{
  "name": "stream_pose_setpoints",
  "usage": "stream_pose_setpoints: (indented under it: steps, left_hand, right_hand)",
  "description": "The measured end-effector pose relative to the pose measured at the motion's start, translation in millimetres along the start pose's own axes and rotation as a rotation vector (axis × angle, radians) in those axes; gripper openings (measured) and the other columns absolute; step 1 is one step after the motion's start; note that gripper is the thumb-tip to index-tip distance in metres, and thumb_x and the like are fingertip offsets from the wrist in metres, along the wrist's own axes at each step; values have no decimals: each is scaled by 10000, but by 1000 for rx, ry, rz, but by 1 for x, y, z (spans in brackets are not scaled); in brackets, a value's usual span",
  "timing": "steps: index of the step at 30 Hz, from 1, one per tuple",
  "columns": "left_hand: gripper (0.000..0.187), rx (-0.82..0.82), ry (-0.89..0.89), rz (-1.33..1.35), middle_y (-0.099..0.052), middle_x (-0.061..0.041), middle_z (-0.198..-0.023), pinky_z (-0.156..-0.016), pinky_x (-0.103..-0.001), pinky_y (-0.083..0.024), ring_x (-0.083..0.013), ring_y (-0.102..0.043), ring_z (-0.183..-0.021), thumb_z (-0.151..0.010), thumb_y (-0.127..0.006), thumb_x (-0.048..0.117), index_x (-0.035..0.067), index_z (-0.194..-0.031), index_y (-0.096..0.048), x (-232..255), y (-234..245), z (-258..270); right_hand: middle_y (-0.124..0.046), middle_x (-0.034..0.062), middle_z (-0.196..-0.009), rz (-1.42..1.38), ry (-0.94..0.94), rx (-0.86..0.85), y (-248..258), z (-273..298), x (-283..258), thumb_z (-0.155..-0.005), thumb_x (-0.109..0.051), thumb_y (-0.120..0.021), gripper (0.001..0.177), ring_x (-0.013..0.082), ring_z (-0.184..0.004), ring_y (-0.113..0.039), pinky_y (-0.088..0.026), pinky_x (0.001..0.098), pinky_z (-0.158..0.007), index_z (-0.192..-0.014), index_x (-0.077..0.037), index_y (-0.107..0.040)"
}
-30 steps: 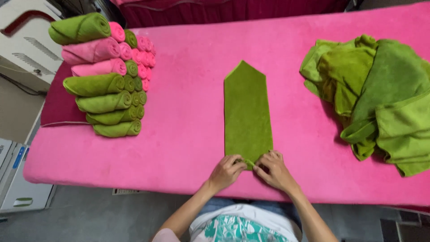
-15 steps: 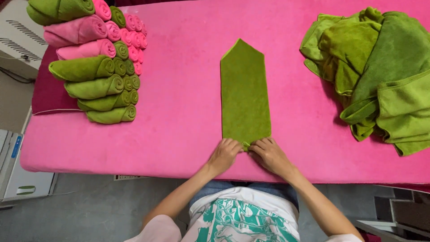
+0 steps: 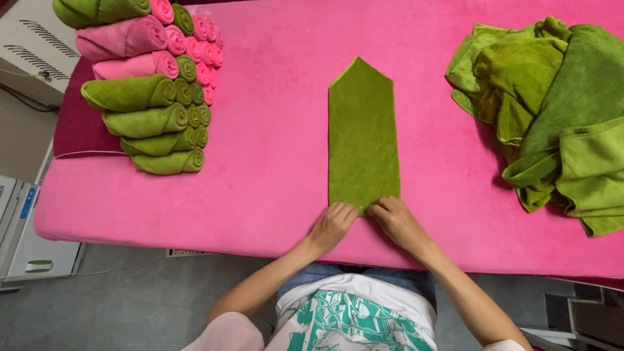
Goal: A person is folding and rolling green towels into decorative shapes on a pink massage table in a spa setting.
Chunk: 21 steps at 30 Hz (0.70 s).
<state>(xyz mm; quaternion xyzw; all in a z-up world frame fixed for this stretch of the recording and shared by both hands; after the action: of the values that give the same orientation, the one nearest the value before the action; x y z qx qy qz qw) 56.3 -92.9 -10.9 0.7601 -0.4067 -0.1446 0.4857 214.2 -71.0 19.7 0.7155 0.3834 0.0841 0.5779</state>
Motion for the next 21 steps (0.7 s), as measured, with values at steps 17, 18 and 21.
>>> stream_pose_setpoints:
  steps: [17, 18, 21]
  left_hand:
    - [83, -52, 225, 181, -635, -51, -895, -846, -411, -467, -262, -659, -889, -981, -676, 114, 110, -1018, -750, -30, -1, -16]
    - [104, -102, 273, 226, -661, -43, -872, -872, -432, -445, -268, -671, -886, -961, -664, 109, 135, -997, -758, -38, -10, -15]
    - [129, -151, 380, 238, -726, -48, -829, -947, -468, -405, -276, -712, -872, -948, -654, 175, 185, -915, -778, -48, -14, -23]
  right_hand:
    - [-675, 27, -834, 18, 48, 17, -1, -11, 11, -883, -102, -743, 61, 242, -840, -662, -486, 379, -759, -902, -158, -757]
    - [-684, 29, -796, 1, 33, -29, 1, -16, 12, -877, -90, -741, 67, 239, -808, -676, -489, 370, -758, -859, -153, -753]
    - [-693, 41, -758, 32, 13, -93, 1, -23, 11, -884, -89, -727, 75, 247, -762, -687, -485, 382, -739, -836, -140, -754]
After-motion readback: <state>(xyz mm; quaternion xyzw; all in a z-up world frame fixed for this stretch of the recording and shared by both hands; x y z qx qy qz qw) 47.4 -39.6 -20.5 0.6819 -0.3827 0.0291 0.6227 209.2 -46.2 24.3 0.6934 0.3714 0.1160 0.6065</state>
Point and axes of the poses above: each hand's wrist, its own z-axis away from the middle knuckle, its own y-axis out of the back of the hand, x = y × z, the point moved 6 cm from there along -z, towards the middle knuckle
